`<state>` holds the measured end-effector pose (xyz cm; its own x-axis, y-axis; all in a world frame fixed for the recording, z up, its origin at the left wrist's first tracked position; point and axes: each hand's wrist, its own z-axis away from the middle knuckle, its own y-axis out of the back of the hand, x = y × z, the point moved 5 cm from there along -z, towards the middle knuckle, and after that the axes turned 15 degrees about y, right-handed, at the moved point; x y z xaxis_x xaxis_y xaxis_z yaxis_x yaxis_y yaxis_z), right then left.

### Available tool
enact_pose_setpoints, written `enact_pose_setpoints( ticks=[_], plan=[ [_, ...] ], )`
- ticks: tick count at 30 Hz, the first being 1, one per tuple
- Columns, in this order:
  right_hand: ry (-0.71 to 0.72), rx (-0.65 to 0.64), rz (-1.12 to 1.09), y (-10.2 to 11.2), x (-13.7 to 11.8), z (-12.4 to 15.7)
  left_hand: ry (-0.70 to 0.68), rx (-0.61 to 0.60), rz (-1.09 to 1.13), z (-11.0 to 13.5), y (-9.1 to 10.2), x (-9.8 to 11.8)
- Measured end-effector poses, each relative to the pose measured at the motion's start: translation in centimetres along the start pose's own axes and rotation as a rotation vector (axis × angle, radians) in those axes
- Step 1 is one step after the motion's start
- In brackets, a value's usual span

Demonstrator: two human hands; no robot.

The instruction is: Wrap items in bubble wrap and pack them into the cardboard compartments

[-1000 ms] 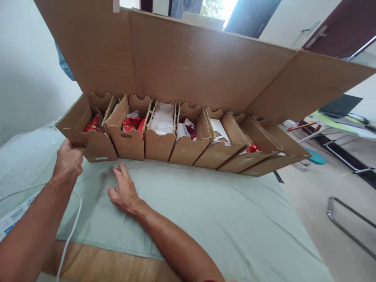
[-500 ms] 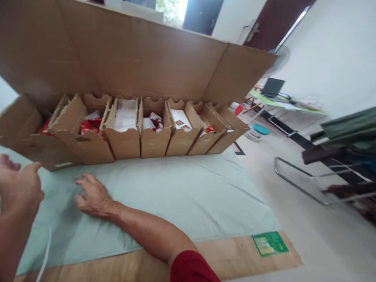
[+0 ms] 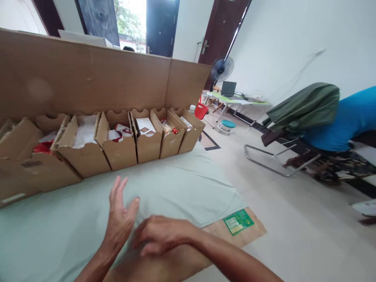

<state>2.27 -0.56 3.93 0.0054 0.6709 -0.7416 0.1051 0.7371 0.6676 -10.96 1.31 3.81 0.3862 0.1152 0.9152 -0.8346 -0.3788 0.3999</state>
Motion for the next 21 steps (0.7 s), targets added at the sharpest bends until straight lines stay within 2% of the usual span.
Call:
enact_pose_setpoints(
  ticks=[2,4,6,7,8,10,12,15,17,21],
  plan=[
    [-0.18,0.12,0.076,5.6,-0.2,5.2,-0.085,-0.015,-0.087,-0.7,-2.9,-0.2],
    [-0.399,0.352,0.261,13.0,0.0,9.6,-0.171,0.005,-0.199,-1.2,-5.0,-1.1],
    [-0.558,0.578,0.486,20.7,0.3,12.5,-0.243,0.042,-0.321,-1.2,-6.2,-2.3],
    [-0.634,0.646,0.602,24.2,0.6,13.4,-0.274,0.055,-0.377,-1.1,-6.6,-2.8],
    [-0.715,0.688,0.705,27.3,1.2,14.0,-0.301,0.064,-0.427,-1.0,-6.8,-3.3],
    [-0.887,0.614,0.777,31.8,3.2,14.1,-0.348,0.074,-0.498,-0.7,-7.0,-3.9],
    [-0.999,0.452,0.677,34.3,5.5,13.5,-0.382,0.082,-0.525,-0.6,-7.0,-3.9],
    [-1.016,0.261,0.419,35.5,7.7,12.6,-0.395,0.086,-0.498,-0.7,-6.9,-3.8],
    [-1.019,0.211,0.332,36.0,8.3,12.6,-0.387,0.076,-0.467,-0.9,-6.9,-3.9],
    [-1.131,0.133,0.332,37.0,10.4,13.5,-0.385,0.064,-0.439,-1.1,-6.9,-4.3]
  ],
)
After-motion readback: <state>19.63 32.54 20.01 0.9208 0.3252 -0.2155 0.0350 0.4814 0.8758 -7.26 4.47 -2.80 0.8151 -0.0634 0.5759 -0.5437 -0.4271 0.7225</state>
